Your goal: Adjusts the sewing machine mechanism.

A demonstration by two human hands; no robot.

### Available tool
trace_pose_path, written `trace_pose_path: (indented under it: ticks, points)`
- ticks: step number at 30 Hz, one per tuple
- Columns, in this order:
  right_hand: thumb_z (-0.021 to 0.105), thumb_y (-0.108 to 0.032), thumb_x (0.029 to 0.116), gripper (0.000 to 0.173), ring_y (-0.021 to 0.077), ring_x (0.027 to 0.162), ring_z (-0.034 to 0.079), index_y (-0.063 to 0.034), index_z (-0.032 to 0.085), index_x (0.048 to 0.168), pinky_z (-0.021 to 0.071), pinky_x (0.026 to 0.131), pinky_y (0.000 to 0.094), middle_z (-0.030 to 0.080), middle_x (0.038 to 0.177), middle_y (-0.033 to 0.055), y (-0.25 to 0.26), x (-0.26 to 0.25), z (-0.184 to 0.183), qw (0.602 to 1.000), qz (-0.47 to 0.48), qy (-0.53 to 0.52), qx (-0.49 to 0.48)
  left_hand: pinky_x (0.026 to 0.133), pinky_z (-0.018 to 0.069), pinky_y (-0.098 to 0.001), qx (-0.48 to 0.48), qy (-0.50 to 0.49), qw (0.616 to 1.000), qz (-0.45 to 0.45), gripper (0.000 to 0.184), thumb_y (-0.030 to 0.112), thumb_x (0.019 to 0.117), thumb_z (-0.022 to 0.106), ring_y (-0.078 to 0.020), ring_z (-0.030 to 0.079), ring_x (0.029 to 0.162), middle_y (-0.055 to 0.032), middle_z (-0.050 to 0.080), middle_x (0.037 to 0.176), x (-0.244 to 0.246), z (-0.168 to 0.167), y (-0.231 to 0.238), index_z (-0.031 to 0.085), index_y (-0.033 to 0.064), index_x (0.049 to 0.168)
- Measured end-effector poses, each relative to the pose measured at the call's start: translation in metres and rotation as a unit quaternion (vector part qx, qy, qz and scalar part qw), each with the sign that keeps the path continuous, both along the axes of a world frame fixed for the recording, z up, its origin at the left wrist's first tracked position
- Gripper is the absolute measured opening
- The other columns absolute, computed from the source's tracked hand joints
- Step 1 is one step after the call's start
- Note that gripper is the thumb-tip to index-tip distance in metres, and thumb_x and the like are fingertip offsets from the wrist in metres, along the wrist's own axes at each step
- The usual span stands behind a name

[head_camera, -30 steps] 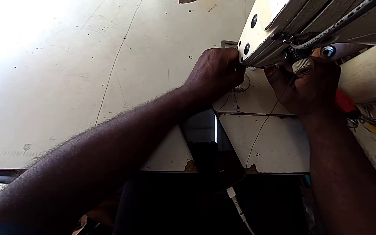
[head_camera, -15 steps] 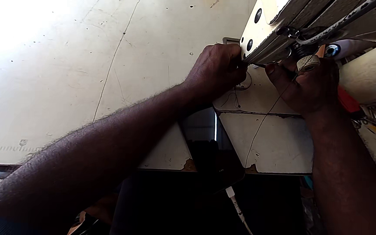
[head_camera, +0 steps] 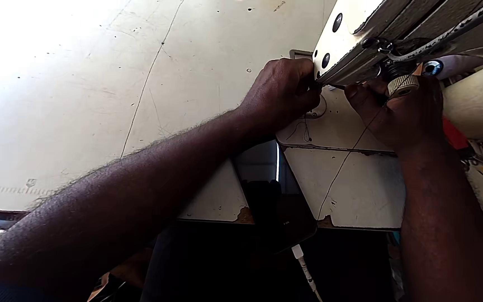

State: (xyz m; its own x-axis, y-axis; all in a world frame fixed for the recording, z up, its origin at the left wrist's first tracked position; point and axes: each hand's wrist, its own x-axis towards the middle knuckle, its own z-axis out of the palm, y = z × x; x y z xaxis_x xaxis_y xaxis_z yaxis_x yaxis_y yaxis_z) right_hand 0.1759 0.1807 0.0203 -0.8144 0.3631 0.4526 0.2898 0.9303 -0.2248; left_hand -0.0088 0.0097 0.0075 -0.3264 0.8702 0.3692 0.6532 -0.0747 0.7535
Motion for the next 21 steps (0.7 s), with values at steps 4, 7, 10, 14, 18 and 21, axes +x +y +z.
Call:
trace_pose_path:
  ticks: [4,7,10,14,18,21]
  points:
    - [0.051,-0.064,0.0983,0.057,0.0211,0.055,0.054,-0.0145,0.058,0.070,0.0367,0.051,0.0487,0.051,0.059,0.0028,0.002,0.000,-0.001,1.000,-0.004,-0.004,-0.013,0.054,0.0469,-0.0274,0.002,0.009,1.000,0.002,0.015,0.021,0.0961,0.069,-0.0047,0.054,0.056,0.0066,0.058,0.064,-0.001,0.000,0.001,0.065,0.0137,0.084]
    - [0.052,-0.065,0.0976,0.058,0.0216,0.056,0.055,-0.0141,0.060,0.071,0.0377,0.052,0.0493,0.054,0.059,0.0034,0.002,0.000,0.000,1.000,-0.010,-0.007,-0.009,0.055,0.0487,-0.0276,0.000,0.006,1.000,-0.002,0.014,0.021,0.0961,0.069,-0.0048,0.056,0.057,0.0064,0.059,0.065,-0.001,0.000,0.000,0.065,0.0134,0.085]
    - [0.052,-0.063,0.0982,0.057,0.0210,0.055,0.056,-0.0139,0.060,0.071,0.0380,0.052,0.0491,0.054,0.059,0.0035,0.000,0.000,0.001,1.000,-0.007,0.000,0.000,0.055,0.0484,-0.0272,-0.001,0.010,1.000,0.002,0.014,0.021,0.0961,0.069,-0.0044,0.056,0.057,0.0067,0.059,0.065,-0.001,-0.001,0.000,0.065,0.0139,0.085]
    - [0.050,-0.060,0.0997,0.056,0.0222,0.054,0.054,-0.0135,0.058,0.069,0.0361,0.051,0.0489,0.052,0.058,0.0041,-0.001,0.000,0.001,1.000,0.000,0.001,0.023,0.055,0.0471,-0.0274,-0.002,0.016,1.000,0.010,0.015,0.021,0.0958,0.069,-0.0045,0.055,0.058,0.0066,0.058,0.065,0.000,-0.001,0.001,0.064,0.0143,0.083]
    - [0.049,-0.062,0.0997,0.058,0.0227,0.054,0.053,-0.0142,0.056,0.067,0.0352,0.051,0.0485,0.050,0.057,0.0036,0.000,-0.002,0.003,1.000,-0.003,-0.022,0.022,0.054,0.0463,-0.0270,-0.001,0.012,1.000,0.009,0.016,0.021,0.0954,0.070,-0.0048,0.054,0.057,0.0066,0.057,0.065,0.001,0.000,0.001,0.064,0.0143,0.082]
    - [0.049,-0.063,0.0993,0.060,0.0248,0.054,0.053,-0.0128,0.054,0.066,0.0347,0.051,0.0492,0.049,0.056,0.0054,0.000,-0.003,0.010,0.999,0.000,-0.038,0.034,0.054,0.0455,-0.0274,-0.005,0.014,1.000,0.011,0.016,0.022,0.0951,0.070,-0.0048,0.054,0.057,0.0067,0.057,0.064,0.000,0.000,0.002,0.064,0.0145,0.082]
